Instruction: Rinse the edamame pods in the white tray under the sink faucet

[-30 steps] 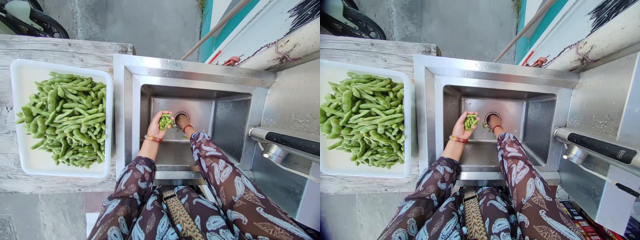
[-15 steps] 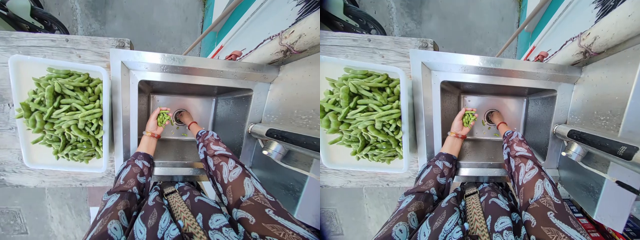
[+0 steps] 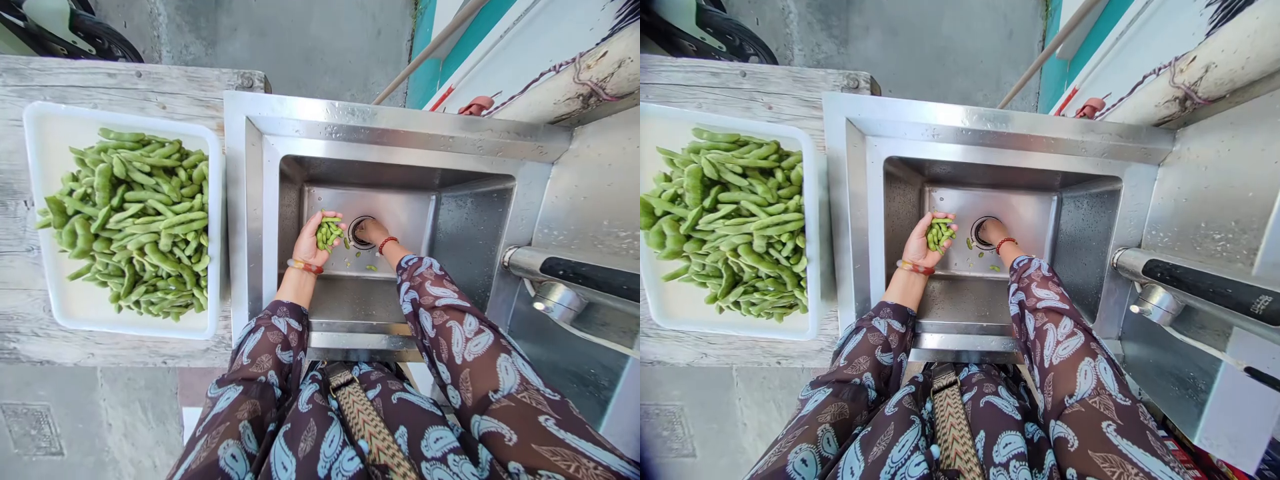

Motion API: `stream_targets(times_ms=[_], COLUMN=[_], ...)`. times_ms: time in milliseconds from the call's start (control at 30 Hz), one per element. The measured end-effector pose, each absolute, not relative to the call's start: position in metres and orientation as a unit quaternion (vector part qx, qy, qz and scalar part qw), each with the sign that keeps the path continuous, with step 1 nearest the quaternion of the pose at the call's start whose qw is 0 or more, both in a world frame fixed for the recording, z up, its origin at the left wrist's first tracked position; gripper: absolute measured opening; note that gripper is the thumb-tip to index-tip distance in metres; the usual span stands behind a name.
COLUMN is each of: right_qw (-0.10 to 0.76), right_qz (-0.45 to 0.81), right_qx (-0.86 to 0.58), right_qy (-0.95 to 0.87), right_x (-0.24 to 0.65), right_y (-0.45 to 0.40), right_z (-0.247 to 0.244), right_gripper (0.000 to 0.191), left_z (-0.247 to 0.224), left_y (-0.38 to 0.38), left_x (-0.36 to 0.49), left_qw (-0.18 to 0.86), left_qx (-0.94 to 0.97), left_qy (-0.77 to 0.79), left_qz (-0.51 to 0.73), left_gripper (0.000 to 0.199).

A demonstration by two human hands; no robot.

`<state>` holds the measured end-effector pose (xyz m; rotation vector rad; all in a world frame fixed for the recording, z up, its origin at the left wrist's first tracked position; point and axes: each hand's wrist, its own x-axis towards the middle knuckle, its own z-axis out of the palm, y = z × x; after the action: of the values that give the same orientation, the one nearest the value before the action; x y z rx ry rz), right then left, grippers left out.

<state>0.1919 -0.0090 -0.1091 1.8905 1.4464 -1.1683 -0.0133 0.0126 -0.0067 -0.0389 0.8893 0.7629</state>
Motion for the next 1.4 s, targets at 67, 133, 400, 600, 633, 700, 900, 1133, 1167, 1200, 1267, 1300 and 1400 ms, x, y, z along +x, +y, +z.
stream_targets(times_ms=[67, 133, 400, 600, 633, 700, 900, 1133, 1167, 1200, 1267, 1300, 1400], right_qw=[0.226, 0.180, 0.056, 0.256, 0.262, 0.274, 0.254, 0.235, 0.239, 0.242, 0.245, 0.243, 0.218], right_qz=[-0.451, -0.493, -0.593, -0.438, -0.441, -0.442, -0.440, -0.418, -0.413, -0.413, -0.422, -0.432, -0.472], right_qx=[0.693, 0.693, 0.669, 0.582, 0.580, 0.575, 0.592, 0.645, 0.655, 0.662, 0.667, 0.665, 0.651], right_qy=[0.515, 0.494, 0.445, 0.636, 0.633, 0.632, 0.626, 0.595, 0.586, 0.576, 0.563, 0.559, 0.553], right_x=[0.204, 0.219, 0.224, 0.190, 0.187, 0.185, 0.187, 0.148, 0.139, 0.130, 0.112, 0.105, 0.099], right_y=[-0.009, -0.013, -0.029, -0.058, -0.064, -0.074, -0.072, -0.046, -0.042, -0.040, -0.035, -0.033, -0.029], right_z=[-0.098, -0.085, -0.059, -0.058, -0.060, -0.064, -0.072, -0.080, -0.083, -0.086, -0.089, -0.090, -0.085], right_gripper=[0.025, 0.030, 0.037, 0.040, 0.040, 0.038, 0.024, 0.028, 0.030, 0.032, 0.032, 0.031, 0.024], left_z=[-0.006, -0.006, -0.005, -0.005, -0.005, -0.005, -0.005, -0.006, -0.006, -0.006, -0.007, -0.007, -0.007], left_y=[0.013, 0.013, 0.013, 0.012, 0.012, 0.012, 0.011, 0.012, 0.012, 0.013, 0.013, 0.013, 0.013], left_x=[-0.013, -0.013, -0.010, -0.010, -0.011, -0.011, -0.013, -0.013, -0.013, -0.013, -0.013, -0.013, -0.013], left_qw=[0.833, 0.834, 0.833, 0.830, 0.830, 0.831, 0.830, 0.828, 0.827, 0.827, 0.828, 0.829, 0.829], left_qx=[-0.018, -0.018, -0.011, -0.007, -0.008, -0.007, -0.007, -0.016, -0.017, -0.016, -0.016, -0.015, -0.016], left_qy=[0.423, 0.420, 0.430, 0.436, 0.435, 0.430, 0.426, 0.428, 0.433, 0.436, 0.435, 0.433, 0.425], left_qz=[0.357, 0.357, 0.349, 0.349, 0.349, 0.353, 0.359, 0.361, 0.357, 0.354, 0.352, 0.354, 0.365], left_gripper=[0.024, 0.024, 0.028, 0.026, 0.026, 0.026, 0.025, 0.025, 0.026, 0.026, 0.026, 0.026, 0.025])
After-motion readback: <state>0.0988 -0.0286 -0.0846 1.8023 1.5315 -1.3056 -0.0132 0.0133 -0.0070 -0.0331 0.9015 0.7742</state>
